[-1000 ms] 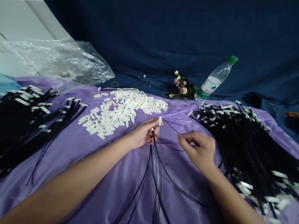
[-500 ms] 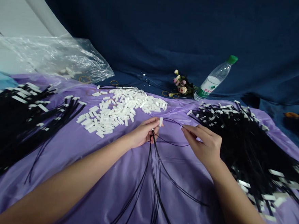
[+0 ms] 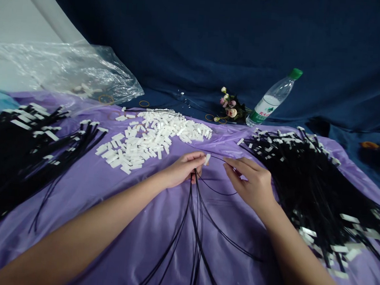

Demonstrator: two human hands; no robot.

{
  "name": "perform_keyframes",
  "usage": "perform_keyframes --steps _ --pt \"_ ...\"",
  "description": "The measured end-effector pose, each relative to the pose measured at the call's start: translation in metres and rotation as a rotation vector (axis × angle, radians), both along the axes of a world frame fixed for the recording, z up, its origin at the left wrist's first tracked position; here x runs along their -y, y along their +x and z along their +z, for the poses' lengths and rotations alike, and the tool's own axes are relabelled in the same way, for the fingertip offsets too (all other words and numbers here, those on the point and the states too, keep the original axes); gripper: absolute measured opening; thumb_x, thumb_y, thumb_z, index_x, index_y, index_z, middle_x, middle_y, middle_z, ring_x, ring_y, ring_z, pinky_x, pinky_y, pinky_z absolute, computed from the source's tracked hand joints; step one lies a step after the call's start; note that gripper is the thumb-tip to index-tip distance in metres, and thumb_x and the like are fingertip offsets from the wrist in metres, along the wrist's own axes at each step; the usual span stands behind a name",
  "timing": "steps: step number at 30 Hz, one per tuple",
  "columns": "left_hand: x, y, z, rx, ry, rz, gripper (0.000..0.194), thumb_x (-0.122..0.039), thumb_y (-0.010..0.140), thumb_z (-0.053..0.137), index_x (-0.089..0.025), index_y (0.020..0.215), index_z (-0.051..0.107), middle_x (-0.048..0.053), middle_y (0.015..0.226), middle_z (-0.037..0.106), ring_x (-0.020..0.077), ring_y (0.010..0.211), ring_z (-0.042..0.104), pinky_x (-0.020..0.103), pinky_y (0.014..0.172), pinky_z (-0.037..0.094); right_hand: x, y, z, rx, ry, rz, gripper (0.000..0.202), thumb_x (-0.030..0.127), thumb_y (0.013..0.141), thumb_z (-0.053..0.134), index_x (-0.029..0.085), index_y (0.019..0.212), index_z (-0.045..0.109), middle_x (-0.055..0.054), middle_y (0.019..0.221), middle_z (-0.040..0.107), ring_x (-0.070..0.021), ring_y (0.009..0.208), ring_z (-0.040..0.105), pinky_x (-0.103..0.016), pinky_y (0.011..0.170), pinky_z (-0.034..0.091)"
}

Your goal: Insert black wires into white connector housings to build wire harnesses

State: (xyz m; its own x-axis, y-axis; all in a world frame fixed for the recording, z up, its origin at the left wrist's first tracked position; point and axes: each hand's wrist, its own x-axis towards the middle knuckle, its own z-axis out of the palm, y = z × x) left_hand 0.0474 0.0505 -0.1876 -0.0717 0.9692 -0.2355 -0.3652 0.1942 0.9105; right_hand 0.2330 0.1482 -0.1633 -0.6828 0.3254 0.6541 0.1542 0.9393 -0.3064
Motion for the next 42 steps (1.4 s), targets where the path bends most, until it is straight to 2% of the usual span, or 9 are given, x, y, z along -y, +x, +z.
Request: perform_keyframes --steps 6,15,22,26,29,31,33,37,42 --pt "0.001 0.000 -0.002 -0.105 0.022 -0.048 0.029 -0.045 0.082 0.059 -0.018 0.078 0.050 -0.005 0.057 0.045 0.0058 0.042 0.042 0.018 0.038 0.034 0.005 -0.007 -0.007 0.014 0.008 -0.031 0.014 0.017 0.087 0.061 0.017 0.099 0.067 -0.003 0.082 0.067 -0.0126 0.068 0.063 -0.024 0.065 0.049" --pt "0.001 -0.001 -0.002 -0.169 0.040 -0.072 0.031 -0.047 0.082 0.059 -0.017 0.077 0.051 -0.005 0.059 0.048 0.0059 0.043 0.045 0.018 0.039 0.036 0.014 -0.016 -0.005 0.068 0.022 -0.040 0.012 0.016 0.088 0.057 0.017 0.094 0.067 -0.002 0.077 0.066 -0.0114 0.063 0.060 -0.021 0.061 0.047" --pt "0.000 0.001 -0.001 -0.024 0.006 -0.034 0.032 -0.049 0.082 0.058 -0.018 0.076 0.047 -0.005 0.055 0.045 0.0074 0.042 0.041 0.020 0.038 0.035 0.014 -0.016 -0.006 0.071 0.017 -0.121 0.013 0.019 0.089 0.055 0.017 0.093 0.068 -0.003 0.077 0.066 -0.0110 0.060 0.057 -0.022 0.059 0.045" --pt "0.000 -0.001 0.000 0.017 -0.006 -0.061 0.035 -0.052 0.081 0.057 -0.018 0.076 0.049 -0.004 0.057 0.045 0.0073 0.043 0.041 0.020 0.039 0.035 0.014 -0.017 -0.009 0.063 0.036 -0.130 0.012 0.018 0.088 0.056 0.018 0.092 0.068 -0.002 0.075 0.066 -0.0108 0.057 0.056 -0.023 0.058 0.044" --pt "0.000 -0.003 0.001 0.023 -0.021 -0.073 0.032 -0.048 0.080 0.061 -0.017 0.079 0.052 -0.005 0.057 0.045 0.0070 0.044 0.042 0.020 0.041 0.033 0.014 -0.016 -0.008 0.050 0.086 -0.140 0.015 0.020 0.089 0.056 0.019 0.099 0.067 -0.004 0.084 0.068 -0.0133 0.067 0.060 -0.025 0.061 0.045" --pt "-0.001 -0.003 0.001 0.045 -0.022 -0.059 0.030 -0.047 0.081 0.060 -0.018 0.081 0.053 -0.005 0.056 0.045 0.0074 0.045 0.042 0.020 0.042 0.033 0.015 -0.014 -0.003 0.023 0.185 -0.144 0.020 0.020 0.088 0.059 0.020 0.107 0.065 -0.006 0.093 0.068 -0.0169 0.078 0.061 -0.028 0.067 0.046" --pt "-0.001 -0.004 0.000 0.075 -0.029 -0.033 0.030 -0.047 0.081 0.060 -0.018 0.082 0.052 -0.005 0.057 0.046 0.0078 0.046 0.044 0.020 0.043 0.034 0.017 -0.011 0.004 0.020 0.310 -0.049 0.024 0.017 0.086 0.061 0.021 0.109 0.064 -0.006 0.097 0.068 -0.0188 0.085 0.059 -0.032 0.072 0.045" --pt "-0.001 -0.005 -0.001 0.112 -0.071 -0.009 0.031 -0.048 0.081 0.061 -0.017 0.084 0.054 -0.003 0.061 0.050 0.0078 0.049 0.047 0.020 0.047 0.036 0.025 -0.012 0.012 0.127 0.440 0.289 0.016 0.012 0.086 0.061 0.022 0.098 0.066 0.000 0.091 0.069 -0.0163 0.080 0.057 -0.036 0.077 0.042" --pt "-0.001 -0.005 -0.002 0.128 -0.045 -0.015 0.031 -0.047 0.082 0.060 -0.017 0.084 0.054 -0.004 0.059 0.048 0.0073 0.050 0.047 0.019 0.047 0.034 0.027 -0.019 0.002 0.185 0.458 0.350 0.012 0.013 0.088 0.059 0.021 0.093 0.067 0.000 0.090 0.070 -0.0153 0.080 0.058 -0.037 0.080 0.042"
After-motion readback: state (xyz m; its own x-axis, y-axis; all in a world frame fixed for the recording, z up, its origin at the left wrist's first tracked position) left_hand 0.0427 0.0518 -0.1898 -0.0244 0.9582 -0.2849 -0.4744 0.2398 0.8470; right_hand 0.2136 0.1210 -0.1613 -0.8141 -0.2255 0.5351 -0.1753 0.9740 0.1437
